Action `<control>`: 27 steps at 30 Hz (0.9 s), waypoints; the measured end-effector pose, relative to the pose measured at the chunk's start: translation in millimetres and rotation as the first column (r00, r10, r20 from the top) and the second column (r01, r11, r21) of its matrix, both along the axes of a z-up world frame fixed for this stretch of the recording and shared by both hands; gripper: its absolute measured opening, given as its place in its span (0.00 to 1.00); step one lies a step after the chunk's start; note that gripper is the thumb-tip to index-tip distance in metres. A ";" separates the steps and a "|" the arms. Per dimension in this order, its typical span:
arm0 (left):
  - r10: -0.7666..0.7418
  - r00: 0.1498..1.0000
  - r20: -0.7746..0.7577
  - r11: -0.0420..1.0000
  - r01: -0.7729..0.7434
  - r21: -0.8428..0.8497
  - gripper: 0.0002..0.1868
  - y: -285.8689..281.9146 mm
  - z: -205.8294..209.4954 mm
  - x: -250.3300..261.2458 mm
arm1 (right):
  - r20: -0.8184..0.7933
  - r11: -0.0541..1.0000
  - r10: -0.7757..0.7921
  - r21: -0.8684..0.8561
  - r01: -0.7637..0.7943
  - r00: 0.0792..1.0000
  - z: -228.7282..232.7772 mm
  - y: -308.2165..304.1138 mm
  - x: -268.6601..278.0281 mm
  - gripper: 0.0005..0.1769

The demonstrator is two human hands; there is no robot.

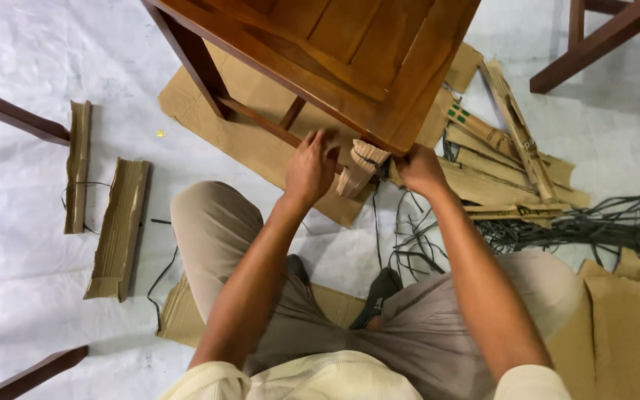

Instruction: Protecting the legs of a wooden stool using cardboard sleeves and securing them with plastic ties.

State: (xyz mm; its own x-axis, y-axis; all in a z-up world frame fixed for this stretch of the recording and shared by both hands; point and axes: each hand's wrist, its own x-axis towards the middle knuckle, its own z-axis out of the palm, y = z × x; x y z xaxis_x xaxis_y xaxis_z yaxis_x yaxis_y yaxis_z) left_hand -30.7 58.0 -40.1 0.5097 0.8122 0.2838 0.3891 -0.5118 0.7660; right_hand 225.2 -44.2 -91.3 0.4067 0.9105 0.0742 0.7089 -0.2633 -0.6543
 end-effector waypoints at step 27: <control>0.048 0.999 -0.004 0.946 -0.047 -0.320 0.08 -36.6 4.4 -9.0 | -0.325 1.000 -0.030 -0.008 0.029 0.945 32.5 -29.8 -35.1 0.14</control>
State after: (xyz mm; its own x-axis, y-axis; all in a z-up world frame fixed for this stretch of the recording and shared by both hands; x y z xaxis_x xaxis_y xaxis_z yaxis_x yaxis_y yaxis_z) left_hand -39.7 21.5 -35.8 0.4680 0.8837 0.0071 0.4040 -0.2211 0.8876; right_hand 190.1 -73.9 -58.8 0.4353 0.8976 -0.0690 0.4499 -0.2833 -0.8469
